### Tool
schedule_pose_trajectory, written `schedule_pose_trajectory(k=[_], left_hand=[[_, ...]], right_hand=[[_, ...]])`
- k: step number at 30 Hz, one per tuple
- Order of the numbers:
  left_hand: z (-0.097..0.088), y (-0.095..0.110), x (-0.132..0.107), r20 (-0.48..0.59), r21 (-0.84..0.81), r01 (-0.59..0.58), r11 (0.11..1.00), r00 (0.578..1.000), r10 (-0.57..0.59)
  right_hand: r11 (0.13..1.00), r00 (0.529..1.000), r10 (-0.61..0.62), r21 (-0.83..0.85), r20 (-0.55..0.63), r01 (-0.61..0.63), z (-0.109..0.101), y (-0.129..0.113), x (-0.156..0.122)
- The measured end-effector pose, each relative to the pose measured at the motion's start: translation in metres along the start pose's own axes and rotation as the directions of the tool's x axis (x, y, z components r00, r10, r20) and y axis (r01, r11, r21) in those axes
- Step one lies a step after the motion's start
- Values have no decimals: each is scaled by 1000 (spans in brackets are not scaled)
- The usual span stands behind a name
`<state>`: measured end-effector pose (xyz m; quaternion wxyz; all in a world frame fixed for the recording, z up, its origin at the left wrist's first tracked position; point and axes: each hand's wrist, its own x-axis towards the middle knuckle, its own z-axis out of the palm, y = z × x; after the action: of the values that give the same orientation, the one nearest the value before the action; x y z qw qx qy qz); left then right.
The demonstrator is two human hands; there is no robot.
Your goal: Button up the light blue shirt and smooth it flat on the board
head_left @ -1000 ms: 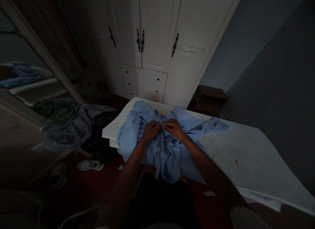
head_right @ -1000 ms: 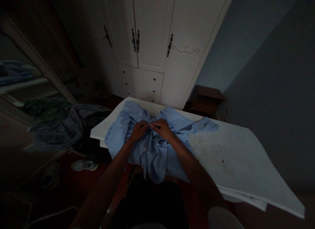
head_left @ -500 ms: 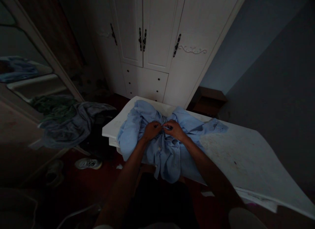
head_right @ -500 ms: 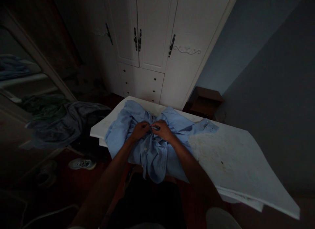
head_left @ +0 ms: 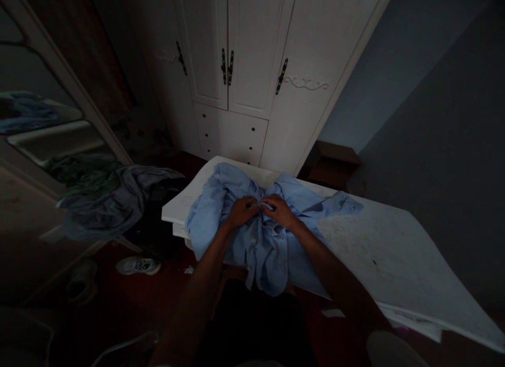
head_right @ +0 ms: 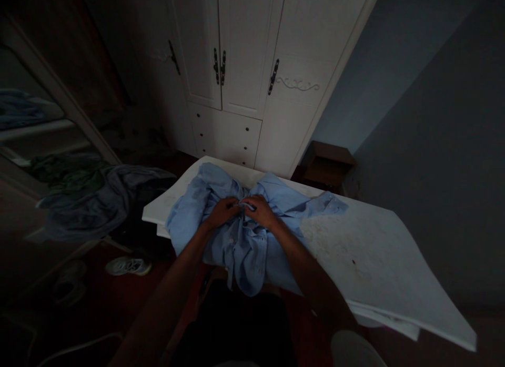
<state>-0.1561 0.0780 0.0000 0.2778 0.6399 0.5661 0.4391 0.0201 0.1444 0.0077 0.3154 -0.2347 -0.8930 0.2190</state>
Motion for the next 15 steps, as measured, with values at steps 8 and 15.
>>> schedule_pose_trajectory(k=[8,15], left_hand=[[1,-4,0,-18,-134,-5,991,1000,2],[2,1,-2,-22,-53,-2,999,1000,1]], right_hand=[[991,998,66,115,0,-66,-2,8,-3],[932,980,108,325,169,-159,-5,9,2]])
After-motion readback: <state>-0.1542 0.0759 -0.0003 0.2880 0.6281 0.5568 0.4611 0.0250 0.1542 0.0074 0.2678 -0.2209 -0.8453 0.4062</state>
